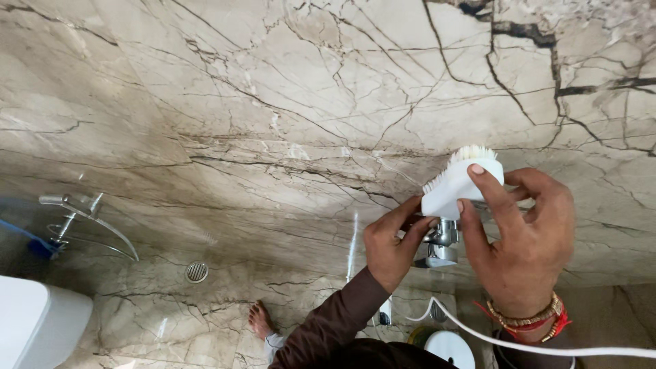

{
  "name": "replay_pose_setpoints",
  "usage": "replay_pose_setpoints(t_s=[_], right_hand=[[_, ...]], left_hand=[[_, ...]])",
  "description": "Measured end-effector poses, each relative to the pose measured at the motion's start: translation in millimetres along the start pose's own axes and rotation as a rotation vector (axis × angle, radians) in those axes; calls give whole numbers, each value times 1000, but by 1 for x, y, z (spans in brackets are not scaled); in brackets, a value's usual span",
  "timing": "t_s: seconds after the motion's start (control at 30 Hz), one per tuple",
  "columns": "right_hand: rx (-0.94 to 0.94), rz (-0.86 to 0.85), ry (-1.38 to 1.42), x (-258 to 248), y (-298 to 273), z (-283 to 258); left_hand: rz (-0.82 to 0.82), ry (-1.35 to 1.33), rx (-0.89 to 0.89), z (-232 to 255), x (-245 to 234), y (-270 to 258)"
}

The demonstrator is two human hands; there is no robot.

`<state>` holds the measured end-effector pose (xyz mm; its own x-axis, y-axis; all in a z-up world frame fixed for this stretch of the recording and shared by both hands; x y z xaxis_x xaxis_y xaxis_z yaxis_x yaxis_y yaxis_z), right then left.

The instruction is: The person wipes the tiled bathroom wall and fixtures using a white brush and a white cloth.

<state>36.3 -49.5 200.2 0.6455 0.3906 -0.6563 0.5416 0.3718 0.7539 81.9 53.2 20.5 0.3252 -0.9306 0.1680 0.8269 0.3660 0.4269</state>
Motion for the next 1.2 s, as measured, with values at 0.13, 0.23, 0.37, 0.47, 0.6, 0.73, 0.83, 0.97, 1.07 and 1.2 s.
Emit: replay_pose_setpoints(t_s=[0.13, 0.23, 0.37, 0.47, 0.6, 0.73, 0.83, 0.97, 1.07, 1.2], right_hand=[[-33, -16, 14, 18, -14, 6], [-48, -86, 45, 52, -38, 6], [-76, -219, 7, 102, -67, 3], [-76, -312, -18, 123, -80, 1], [-63, -333, 5, 118, -75, 0], [-47, -160, 2, 73, -49, 6], [-83, 0, -1, 30, -27, 15], [-4, 136, 35, -4, -1, 34], [56, 130, 105, -3, -1, 31], [-27, 7, 59, 31, -24, 8]], left_hand=[[55, -55, -65, -22, -9, -16], [75, -50, -174, -71, -18, -38], [18, -37, -420, -138, -21, -66], [-40, 79, -439, -152, -24, -73], [-41, -8, -510, -149, -26, -72], [3, -66, -271, -95, -21, -39], [28, -57, -90, -34, -14, -11], [99, -34, 121, 36, -15, 19], [51, -77, 69, 34, -14, 22], [13, -208, -217, -35, -20, -8]])
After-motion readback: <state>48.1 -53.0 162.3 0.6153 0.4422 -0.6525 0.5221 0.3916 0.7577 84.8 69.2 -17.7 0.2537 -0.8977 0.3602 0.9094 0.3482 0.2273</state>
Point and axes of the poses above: each hand's wrist, its own y-axis towards the middle knuckle, its own x-axis out of the palm, z = x × y, the point moved 10 cm from there along y, towards the middle knuckle, and after that the axes turned 2 degrees about z, right-handed, at the moved point
